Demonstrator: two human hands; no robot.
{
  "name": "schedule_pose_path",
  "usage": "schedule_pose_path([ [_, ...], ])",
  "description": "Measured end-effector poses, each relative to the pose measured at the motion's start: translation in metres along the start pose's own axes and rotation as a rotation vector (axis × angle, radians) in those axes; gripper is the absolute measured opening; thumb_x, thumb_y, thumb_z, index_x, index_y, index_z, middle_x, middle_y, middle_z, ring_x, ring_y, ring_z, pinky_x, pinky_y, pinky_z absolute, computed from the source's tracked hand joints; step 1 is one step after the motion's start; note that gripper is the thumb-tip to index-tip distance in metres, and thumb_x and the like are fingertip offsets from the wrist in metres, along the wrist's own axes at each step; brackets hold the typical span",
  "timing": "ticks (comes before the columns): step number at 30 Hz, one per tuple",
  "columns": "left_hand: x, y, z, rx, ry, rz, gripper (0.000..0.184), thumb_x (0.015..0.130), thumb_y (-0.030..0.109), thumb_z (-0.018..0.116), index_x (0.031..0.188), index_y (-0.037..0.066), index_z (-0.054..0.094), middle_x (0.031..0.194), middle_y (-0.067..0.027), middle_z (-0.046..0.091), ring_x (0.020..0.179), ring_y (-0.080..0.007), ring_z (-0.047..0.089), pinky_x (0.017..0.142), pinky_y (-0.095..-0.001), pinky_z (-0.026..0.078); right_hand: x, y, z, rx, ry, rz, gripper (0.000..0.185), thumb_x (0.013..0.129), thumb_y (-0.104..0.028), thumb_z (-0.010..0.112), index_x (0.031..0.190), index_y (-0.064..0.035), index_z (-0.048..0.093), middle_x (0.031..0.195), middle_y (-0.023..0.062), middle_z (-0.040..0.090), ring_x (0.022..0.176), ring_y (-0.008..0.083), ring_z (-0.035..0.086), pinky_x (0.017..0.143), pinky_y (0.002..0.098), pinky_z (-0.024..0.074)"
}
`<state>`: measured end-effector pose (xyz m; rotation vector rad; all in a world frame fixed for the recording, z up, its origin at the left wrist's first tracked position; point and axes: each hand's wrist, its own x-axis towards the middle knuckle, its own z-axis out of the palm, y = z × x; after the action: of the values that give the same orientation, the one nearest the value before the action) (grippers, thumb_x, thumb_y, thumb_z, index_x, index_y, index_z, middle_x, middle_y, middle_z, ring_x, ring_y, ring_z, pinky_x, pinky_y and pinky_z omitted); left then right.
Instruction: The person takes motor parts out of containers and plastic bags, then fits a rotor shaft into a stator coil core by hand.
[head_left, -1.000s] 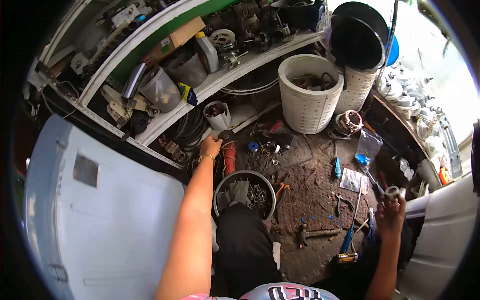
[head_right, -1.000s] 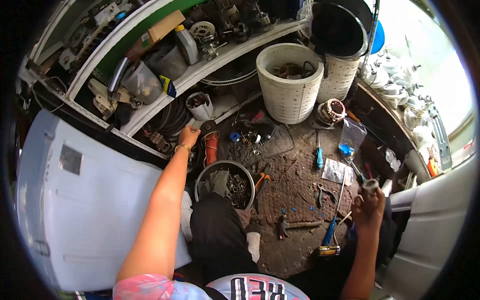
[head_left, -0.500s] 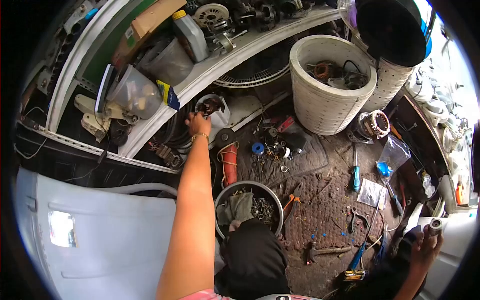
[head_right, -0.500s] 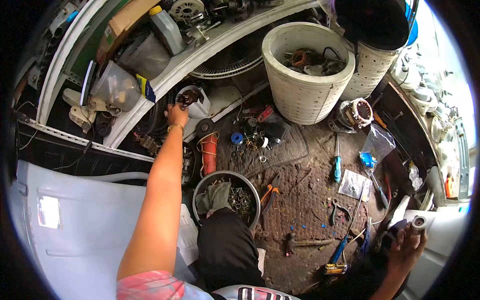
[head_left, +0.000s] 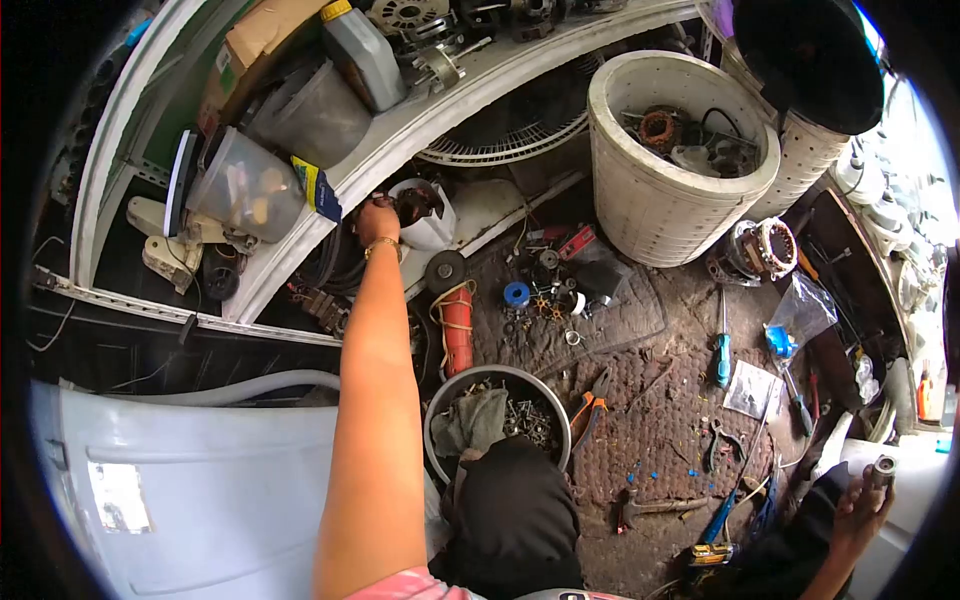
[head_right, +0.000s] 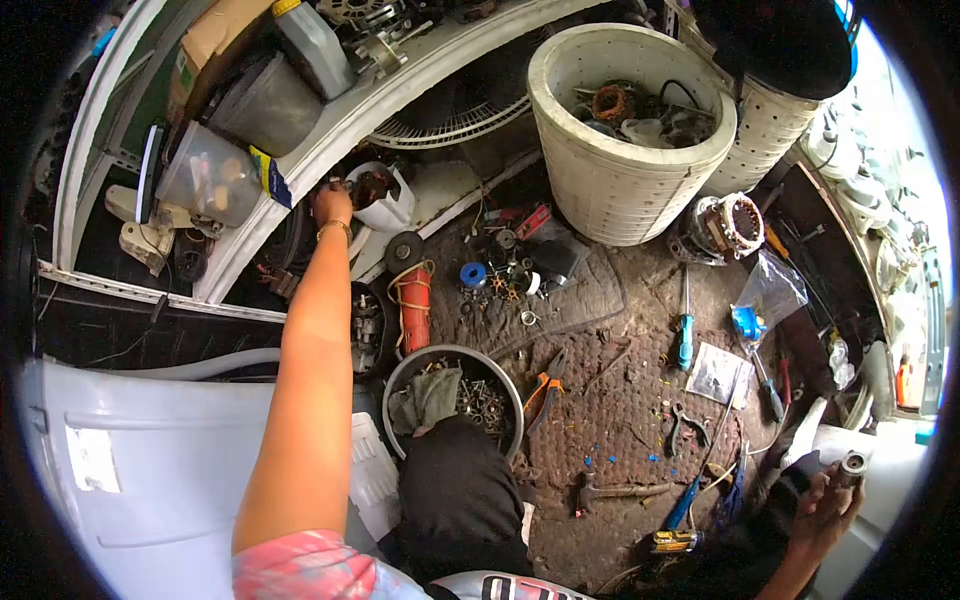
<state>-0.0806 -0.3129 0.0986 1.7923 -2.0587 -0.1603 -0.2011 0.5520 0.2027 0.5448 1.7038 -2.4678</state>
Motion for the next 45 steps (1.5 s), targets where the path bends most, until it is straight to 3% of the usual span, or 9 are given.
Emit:
schedule_pose_path([
  [3,0.036,-0.032,0.023,-0.215,-0.072,0.078,0.036,0.089,0.033,0.051,0.102,0.002,0.064,0.098,-0.0223,0.065,0.087,-0.0368,0.062,0.082,-0.0438,0.047,0.002,0.003,-0.002,0.0,0.009,-0.028,0.04,0.095,-0.039,0.045,0.114,-0.0045,0.052,0.096,0.0055,0.061,0.06,0.0109,0.048,0.04,0.0195,0.0418],
  [10,-0.015,0.001,0.014,-0.726,-0.129,0.602,0.022,0.087,0.019,0.057,0.094,0.001,0.066,0.088,-0.0181,0.066,0.08,-0.0314,0.063,0.073,-0.0357,0.048,-0.001,0.0,0.01,-0.03,0.198,-0.008,0.041,0.095,-0.039,0.045,0.118,-0.0057,0.05,0.099,0.0057,0.061,0.066,0.0114,0.054,0.043,0.0199,0.0457],
  [13,-0.034,0.011,0.018,-0.477,-0.149,0.791,0.019,0.085,0.02,0.061,0.092,0.004,0.068,0.091,-0.0145,0.066,0.085,-0.0321,0.062,0.077,-0.037,0.047,0.011,0.003,-0.02,-0.03,-0.169,-0.016,0.04,0.094,-0.039,0.046,0.118,-0.0076,0.05,0.1,0.0054,0.062,0.068,0.0118,0.056,0.044,0.0192,0.0459],
  [16,-0.06,0.027,0.019,-0.126,-0.005,0.846,0.017,0.081,0.022,0.065,0.089,0.007,0.069,0.096,-0.0101,0.066,0.096,-0.0327,0.058,0.084,-0.0427,0.045,0.01,0.002,-0.017,-0.031,-0.025,0.0,0.038,0.094,-0.039,0.046,0.116,-0.0083,0.052,0.098,0.0049,0.062,0.066,0.0119,0.054,0.044,0.0187,0.0456],
  [24,-0.066,0.043,0.046,0.296,0.259,0.546,0.025,0.081,0.03,0.065,0.099,0.013,0.067,0.115,-0.0058,0.057,0.113,-0.0298,0.046,0.088,-0.0461,0.037,0.016,0.0,-0.039,-0.052,-0.11,0.033,0.037,0.096,-0.038,0.043,0.116,-0.0083,0.052,0.104,0.0054,0.062,0.067,0.0132,0.051,0.044,0.0209,0.0422],
  [28,-0.032,0.024,0.027,0.299,-0.253,0.111,0.051,0.087,0.049,0.051,0.118,0.011,0.061,0.131,-0.0094,0.053,0.116,-0.0275,0.052,0.093,-0.0467,0.035,0.003,0.003,-0.016,-0.028,0.034,-0.009,0.037,0.094,-0.038,0.046,0.11,-0.0057,0.053,0.093,0.0058,0.062,0.06,0.0115,0.049,0.038,0.0192,0.0422],
  [38,-0.008,0.017,0.018,0.354,-0.337,0.021,0.061,0.085,0.054,0.052,0.115,0.002,0.061,0.125,-0.0128,0.058,0.119,-0.0269,0.052,0.102,-0.0411,0.035,-0.003,-0.003,-0.003,-0.044,0.182,-0.004,0.039,0.094,-0.04,0.045,0.11,-0.0054,0.055,0.095,0.0065,0.063,0.065,0.0121,0.054,0.04,0.0192,0.0426],
  [42,0.046,-0.032,0.06,-0.709,-0.002,-0.098,0.052,0.089,0.034,0.048,0.123,-0.005,0.051,0.131,-0.0238,0.049,0.121,-0.0354,0.047,0.101,-0.04,0.036,0.006,-0.002,-0.033,-0.023,-0.164,-0.001,0.039,0.094,-0.04,0.045,0.11,-0.0056,0.056,0.096,0.0061,0.063,0.067,0.0118,0.054,0.043,0.0191,0.0428],
  [45,0.017,-0.029,0.002,-0.946,-0.211,-0.026,0.044,0.093,0.028,0.045,0.123,-0.004,0.046,0.124,-0.018,0.052,0.113,-0.0283,0.051,0.097,-0.0371,0.039,0.004,-0.001,-0.033,-0.005,-0.08,-0.043,0.039,0.094,-0.039,0.045,0.112,-0.0057,0.055,0.098,0.006,0.063,0.069,0.0118,0.053,0.045,0.0191,0.0424],
])
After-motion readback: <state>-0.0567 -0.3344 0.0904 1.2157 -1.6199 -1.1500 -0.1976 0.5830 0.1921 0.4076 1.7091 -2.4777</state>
